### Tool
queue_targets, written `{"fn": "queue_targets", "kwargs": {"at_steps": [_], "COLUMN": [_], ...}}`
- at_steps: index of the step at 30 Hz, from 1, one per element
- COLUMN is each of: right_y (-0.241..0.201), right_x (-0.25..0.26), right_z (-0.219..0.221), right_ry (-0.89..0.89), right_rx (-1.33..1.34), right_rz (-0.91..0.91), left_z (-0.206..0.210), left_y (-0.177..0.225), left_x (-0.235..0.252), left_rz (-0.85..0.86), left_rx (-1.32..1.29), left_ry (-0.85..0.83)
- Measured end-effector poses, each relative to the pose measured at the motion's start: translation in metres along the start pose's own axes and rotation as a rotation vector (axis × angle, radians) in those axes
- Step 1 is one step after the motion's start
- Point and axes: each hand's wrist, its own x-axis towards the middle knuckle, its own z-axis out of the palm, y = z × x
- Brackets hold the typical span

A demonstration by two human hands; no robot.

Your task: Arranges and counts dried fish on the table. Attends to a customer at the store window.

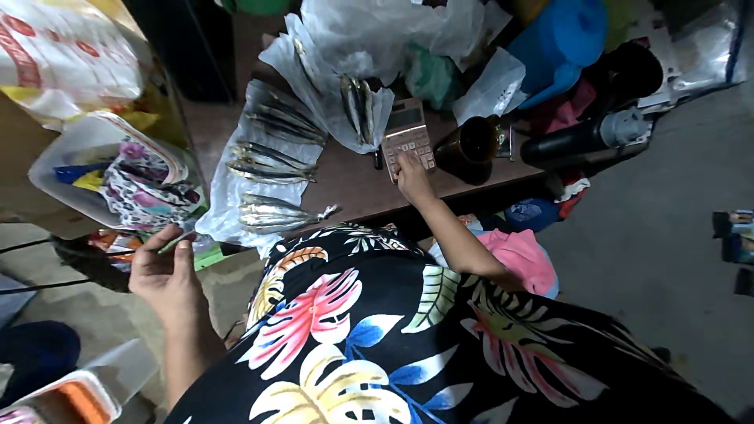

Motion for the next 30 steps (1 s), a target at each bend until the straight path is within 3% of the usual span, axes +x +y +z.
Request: {"fn": "queue_targets", "kwargs": {"at_steps": [2, 6, 13, 21, 30], "right_y": [-0.003, 0.006, 0.031, 0.028, 0.028], "right_x": [0.001, -0.02, -0.062, -0.06, -0.056], "right_z": [-0.004, -0.012, -0.023, -0.021, -0.024], "right_ry": [-0.018, 0.121, 0.066, 0.038, 0.02], "right_rx": [0.011, 0.039, -0.039, -0.043, -0.043], "right_rz": [0.027, -0.01, 0.1, 0.11, 0.075], "left_z": [-0.003, -0.009, -0.007, 0.014, 0.016], "left_y": [-0.002, -0.004, -0.01, 0.003, 0.004], "left_x": [-0.003, -0.012, -0.014, -0.004, -0.005], "left_rz": [0.003, -0.04, -0.054, -0.038, 0.048], "left_rx": [0.002, 0.033, 0.014, 0.074, 0.623], "left_ry": [0.008, 0.041, 0.044, -0.043, -0.296]}}
